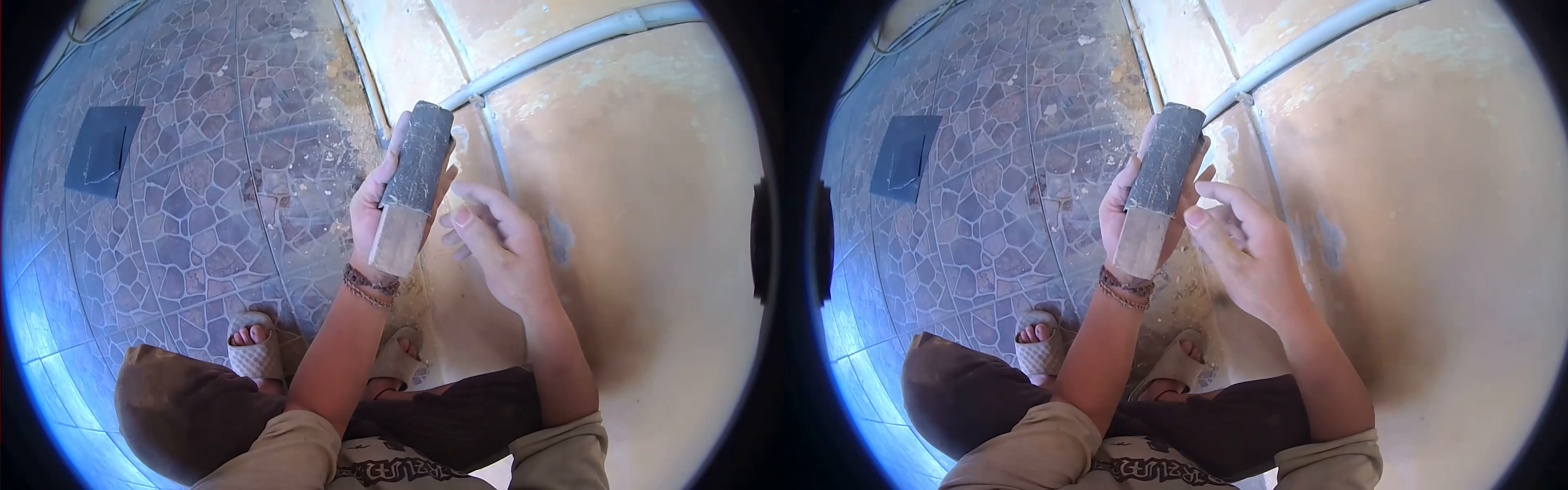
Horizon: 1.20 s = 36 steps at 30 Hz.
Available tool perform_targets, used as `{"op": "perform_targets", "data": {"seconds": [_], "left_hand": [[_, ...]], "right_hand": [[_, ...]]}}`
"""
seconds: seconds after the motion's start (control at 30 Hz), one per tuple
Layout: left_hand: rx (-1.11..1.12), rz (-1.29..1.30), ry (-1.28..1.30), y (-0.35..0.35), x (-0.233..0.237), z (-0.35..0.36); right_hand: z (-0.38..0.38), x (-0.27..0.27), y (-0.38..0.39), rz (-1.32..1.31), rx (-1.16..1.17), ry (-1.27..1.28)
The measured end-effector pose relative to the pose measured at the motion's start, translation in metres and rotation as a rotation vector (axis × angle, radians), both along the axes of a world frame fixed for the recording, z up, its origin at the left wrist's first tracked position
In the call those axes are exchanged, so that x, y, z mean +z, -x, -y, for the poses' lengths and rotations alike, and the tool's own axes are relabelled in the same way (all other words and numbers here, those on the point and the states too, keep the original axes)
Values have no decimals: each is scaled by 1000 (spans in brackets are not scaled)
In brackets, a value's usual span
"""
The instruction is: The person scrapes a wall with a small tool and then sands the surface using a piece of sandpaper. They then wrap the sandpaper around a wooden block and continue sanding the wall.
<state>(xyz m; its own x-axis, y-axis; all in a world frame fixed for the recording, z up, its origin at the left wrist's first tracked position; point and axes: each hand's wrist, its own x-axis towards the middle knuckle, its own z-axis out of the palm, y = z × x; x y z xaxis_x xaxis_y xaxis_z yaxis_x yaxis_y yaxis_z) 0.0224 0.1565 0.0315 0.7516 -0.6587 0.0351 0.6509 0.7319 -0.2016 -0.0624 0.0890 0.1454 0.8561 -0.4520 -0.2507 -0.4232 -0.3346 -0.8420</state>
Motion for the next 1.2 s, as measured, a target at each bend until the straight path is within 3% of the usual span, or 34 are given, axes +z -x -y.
{"op": "perform_targets", "data": {"seconds": [0.03, 0.2, 0.3, 0.37, 0.47, 0.63, 0.8, 0.93, 1.03, 1.13, 1.2], "left_hand": [[12, 123, -76, 1, 2, -5], [-28, 198, -86, 7, 18, -20], [-22, 198, -119, 5, 25, -28], [-42, 188, -125, 1, 16, -30], [133, 499, -646, -12, 6, -33], [92, 646, -775, -21, 34, -51], [24, 557, -689, -17, 43, -52], [7, 488, -607, -20, 43, -53], [-75, 484, -629, -16, 38, -50], [-103, 372, -565, -17, 28, -45], [-128, 301, -475, -21, 26, -47]], "right_hand": [[-3, -1, -4, 6, -9, -13], [-16, -4, -14, 31, -110, -153], [-16, -5, -17, 44, -157, -434], [-15, -6, -18, 77, -166, -381], [-12, -5, -19, 145, -146, -184], [-15, -13, -22, 342, -113, -2], [-19, -18, -28, 323, 29, 198], [-17, -19, -32, 349, 49, 56], [-12, -17, -34, 226, 54, 93], [-20, -12, -37, 191, -36, -127], [-20, -12, -38, 184, -51, 25]]}}
